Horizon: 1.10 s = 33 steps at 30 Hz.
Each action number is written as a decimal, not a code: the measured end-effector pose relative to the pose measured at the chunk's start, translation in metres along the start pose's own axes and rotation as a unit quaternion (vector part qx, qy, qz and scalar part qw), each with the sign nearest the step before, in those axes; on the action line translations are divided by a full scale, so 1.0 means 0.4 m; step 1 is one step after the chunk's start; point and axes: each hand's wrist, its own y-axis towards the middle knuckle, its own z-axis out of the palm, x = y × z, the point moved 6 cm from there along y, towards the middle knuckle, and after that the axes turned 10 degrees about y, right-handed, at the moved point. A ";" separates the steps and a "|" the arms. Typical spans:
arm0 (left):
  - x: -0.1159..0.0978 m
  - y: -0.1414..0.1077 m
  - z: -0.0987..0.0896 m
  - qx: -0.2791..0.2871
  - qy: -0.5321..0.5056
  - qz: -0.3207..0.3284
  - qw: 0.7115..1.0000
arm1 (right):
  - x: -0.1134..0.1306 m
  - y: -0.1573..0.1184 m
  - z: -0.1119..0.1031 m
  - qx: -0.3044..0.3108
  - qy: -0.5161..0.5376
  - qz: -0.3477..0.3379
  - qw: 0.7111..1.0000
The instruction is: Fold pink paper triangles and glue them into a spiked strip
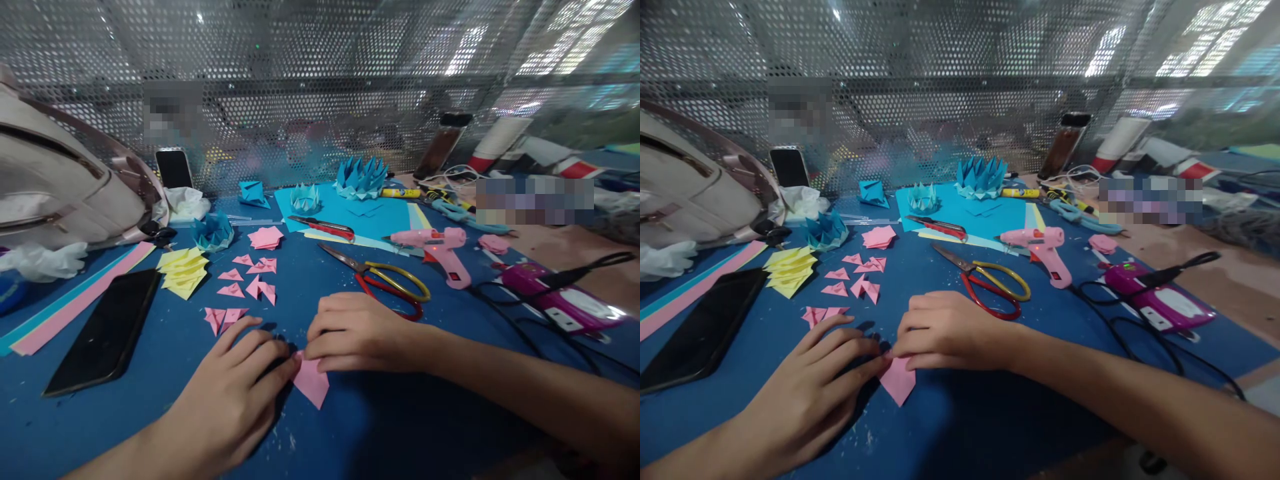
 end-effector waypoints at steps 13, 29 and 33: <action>-0.010 0.013 -0.025 -0.037 0.020 -0.001 0.999 | 0.001 -0.003 0.010 0.030 -0.089 -0.012 0.996; -0.016 0.019 -0.013 -0.058 0.072 -0.024 0.995 | 0.007 0.005 -0.006 0.004 -0.034 -0.009 0.999; -0.031 0.025 -0.027 -0.108 0.104 0.032 0.988 | 0.006 0.003 -0.003 0.001 -0.022 -0.014 1.000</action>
